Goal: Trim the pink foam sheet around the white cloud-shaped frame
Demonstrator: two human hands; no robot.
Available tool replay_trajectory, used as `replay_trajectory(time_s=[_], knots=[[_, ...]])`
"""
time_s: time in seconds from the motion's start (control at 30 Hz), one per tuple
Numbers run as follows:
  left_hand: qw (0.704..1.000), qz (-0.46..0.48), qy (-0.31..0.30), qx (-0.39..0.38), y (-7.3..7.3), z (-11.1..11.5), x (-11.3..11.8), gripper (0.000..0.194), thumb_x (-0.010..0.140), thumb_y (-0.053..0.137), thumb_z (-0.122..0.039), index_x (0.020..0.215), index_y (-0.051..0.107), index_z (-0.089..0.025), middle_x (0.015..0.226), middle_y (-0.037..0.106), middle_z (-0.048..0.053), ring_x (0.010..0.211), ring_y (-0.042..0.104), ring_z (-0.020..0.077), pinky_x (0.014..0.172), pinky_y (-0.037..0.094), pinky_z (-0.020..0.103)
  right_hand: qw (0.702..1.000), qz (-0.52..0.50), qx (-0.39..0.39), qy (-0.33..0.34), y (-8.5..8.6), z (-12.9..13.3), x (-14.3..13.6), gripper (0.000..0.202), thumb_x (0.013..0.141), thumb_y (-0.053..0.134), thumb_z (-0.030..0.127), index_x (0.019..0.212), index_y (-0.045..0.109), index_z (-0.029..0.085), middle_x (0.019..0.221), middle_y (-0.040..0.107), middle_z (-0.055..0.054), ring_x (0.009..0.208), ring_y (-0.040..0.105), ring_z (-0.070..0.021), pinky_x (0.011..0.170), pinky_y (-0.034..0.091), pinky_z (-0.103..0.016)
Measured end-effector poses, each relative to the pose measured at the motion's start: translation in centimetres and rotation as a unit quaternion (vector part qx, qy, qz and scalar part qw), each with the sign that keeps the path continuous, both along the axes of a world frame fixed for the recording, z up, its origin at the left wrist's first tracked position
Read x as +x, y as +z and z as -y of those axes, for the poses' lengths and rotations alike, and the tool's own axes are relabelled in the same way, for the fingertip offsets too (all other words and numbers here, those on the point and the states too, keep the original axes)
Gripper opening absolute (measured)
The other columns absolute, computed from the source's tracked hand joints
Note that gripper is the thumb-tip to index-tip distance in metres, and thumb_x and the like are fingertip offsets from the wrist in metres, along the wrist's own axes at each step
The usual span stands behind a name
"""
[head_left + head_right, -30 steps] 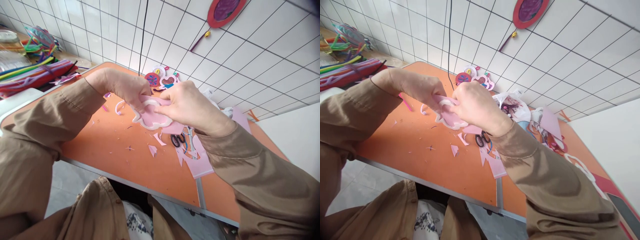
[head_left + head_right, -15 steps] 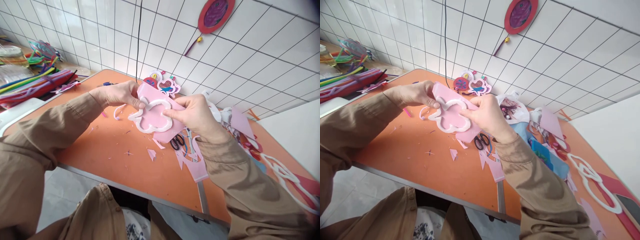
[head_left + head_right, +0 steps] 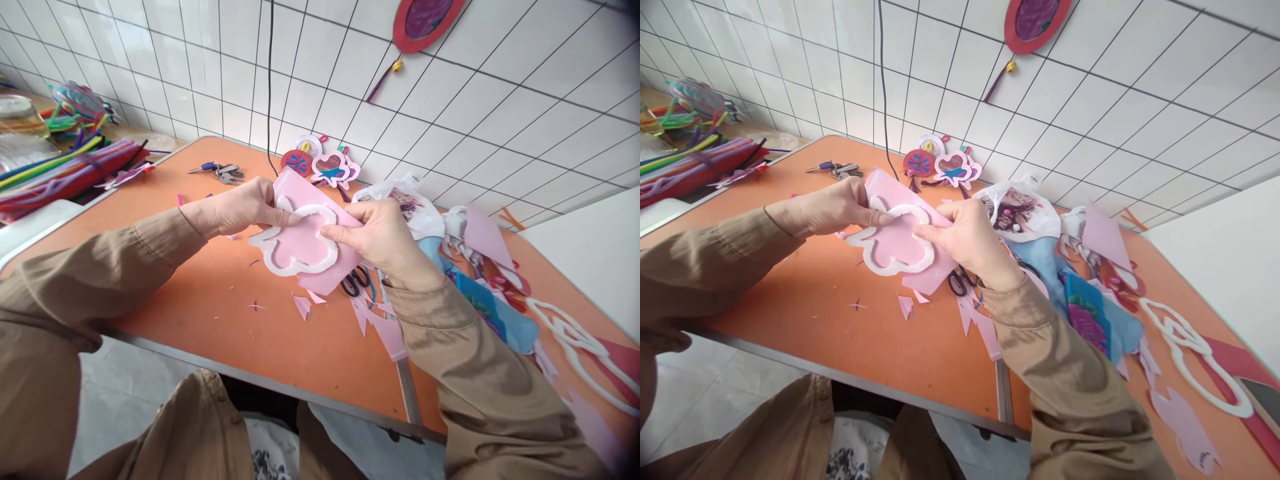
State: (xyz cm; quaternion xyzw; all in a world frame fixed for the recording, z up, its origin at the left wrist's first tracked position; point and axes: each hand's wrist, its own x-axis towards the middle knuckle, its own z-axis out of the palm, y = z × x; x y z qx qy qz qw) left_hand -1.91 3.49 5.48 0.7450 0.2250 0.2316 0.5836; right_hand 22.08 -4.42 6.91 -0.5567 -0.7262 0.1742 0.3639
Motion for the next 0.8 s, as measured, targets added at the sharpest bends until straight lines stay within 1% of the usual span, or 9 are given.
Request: replay_trajectory(time_s=[0.1, 0.23, 0.33, 0.43, 0.47, 0.53, 0.67, 0.73, 0.8], knots=[[0.999, 0.001, 0.026, -0.021, 0.0, 0.3, 0.1, 0.042, 0.076, 0.099, -0.049, 0.076, 0.076, -0.014, 0.066, 0.070, 0.004, 0.062, 0.062, 0.0134, 0.056, 0.052, 0.022, 1.000, 0.004, -0.005, -0.006, 0.0, 0.1, -0.2, 0.070, 0.075, 0.088, 0.039, 0.053, 0.022, 0.024, 0.060, 0.021, 0.005, 0.059, 0.020, -0.0095, 0.052, 0.019, -0.028], [0.998, 0.005, 0.001, -0.059, 0.3, 0.3, 0.2, 0.050, 0.078, 0.097, -0.057, 0.068, 0.072, -0.015, 0.059, 0.063, 0.002, 0.056, 0.057, 0.0119, 0.052, 0.048, 0.023, 1.000, -0.001, -0.019, -0.015, -0.3, 0.1, 0.1, 0.070, 0.076, 0.088, 0.037, 0.054, 0.024, 0.024, 0.062, 0.025, 0.006, 0.059, 0.024, -0.0099, 0.053, 0.021, -0.029], [0.995, 0.020, -0.010, -0.095, 0.3, -0.1, 0.4, 0.058, 0.077, 0.091, -0.070, 0.078, 0.075, -0.015, 0.066, 0.068, 0.006, 0.060, 0.062, 0.0154, 0.055, 0.051, 0.026, 0.999, -0.019, -0.044, -0.015, -0.7, 0.1, 0.5, 0.067, 0.075, 0.089, 0.037, 0.054, 0.026, 0.024, 0.061, 0.028, 0.005, 0.059, 0.027, -0.0111, 0.053, 0.023, -0.029], [0.992, 0.005, -0.027, -0.123, 0.2, -0.5, 0.5, 0.066, 0.083, 0.079, -0.081, 0.085, 0.077, -0.015, 0.071, 0.071, 0.010, 0.066, 0.069, 0.0202, 0.056, 0.053, 0.029, 0.997, -0.045, -0.064, -0.011, -0.9, 0.1, 0.6, 0.060, 0.074, 0.088, 0.039, 0.053, 0.034, 0.025, 0.060, 0.030, 0.005, 0.058, 0.027, -0.0117, 0.052, 0.022, -0.030], [0.992, 0.003, -0.033, -0.126, 0.2, -0.6, 0.6, 0.066, 0.085, 0.078, -0.081, 0.086, 0.077, -0.014, 0.070, 0.070, 0.010, 0.066, 0.070, 0.0211, 0.057, 0.054, 0.029, 0.996, -0.053, -0.067, -0.009, -0.8, 0.1, 0.6, 0.059, 0.073, 0.088, 0.042, 0.053, 0.036, 0.025, 0.059, 0.029, 0.005, 0.058, 0.026, -0.0115, 0.051, 0.022, -0.030], [0.991, 0.016, -0.044, -0.123, 0.0, -0.9, 0.7, 0.061, 0.083, 0.084, -0.075, 0.088, 0.076, -0.015, 0.069, 0.070, 0.008, 0.067, 0.070, 0.0215, 0.060, 0.057, 0.031, 0.995, -0.065, -0.069, -0.006, -0.7, 0.2, 0.5, 0.061, 0.071, 0.089, 0.048, 0.051, 0.037, 0.024, 0.058, 0.028, 0.006, 0.057, 0.025, -0.0109, 0.050, 0.020, -0.029], [0.987, 0.043, -0.078, -0.132, -0.5, -1.1, 0.8, 0.052, 0.078, 0.096, -0.058, 0.097, 0.077, -0.015, 0.079, 0.076, 0.006, 0.079, 0.075, 0.0226, 0.076, 0.064, 0.032, 0.994, -0.077, -0.081, -0.004, -0.5, 0.4, 0.0, 0.065, 0.064, 0.091, 0.060, 0.051, 0.038, 0.023, 0.057, 0.030, 0.005, 0.058, 0.027, -0.0101, 0.049, 0.021, -0.027], [0.984, 0.047, -0.092, -0.147, -0.9, -1.2, 0.8, 0.050, 0.076, 0.098, -0.056, 0.096, 0.077, -0.016, 0.080, 0.076, 0.005, 0.082, 0.077, 0.0231, 0.079, 0.065, 0.032, 0.993, -0.079, -0.088, -0.006, -0.6, 0.6, 0.0, 0.064, 0.063, 0.091, 0.062, 0.051, 0.041, 0.023, 0.058, 0.033, 0.005, 0.058, 0.029, -0.0103, 0.049, 0.022, -0.027], [0.981, 0.048, -0.103, -0.154, -1.2, -1.2, 0.8, 0.047, 0.076, 0.098, -0.055, 0.091, 0.076, -0.016, 0.075, 0.074, 0.003, 0.078, 0.077, 0.0227, 0.077, 0.066, 0.031, 0.993, -0.082, -0.088, -0.007, -0.8, 0.6, 0.0, 0.060, 0.064, 0.091, 0.061, 0.052, 0.046, 0.022, 0.058, 0.034, 0.004, 0.058, 0.030, -0.0106, 0.049, 0.022, -0.027]])
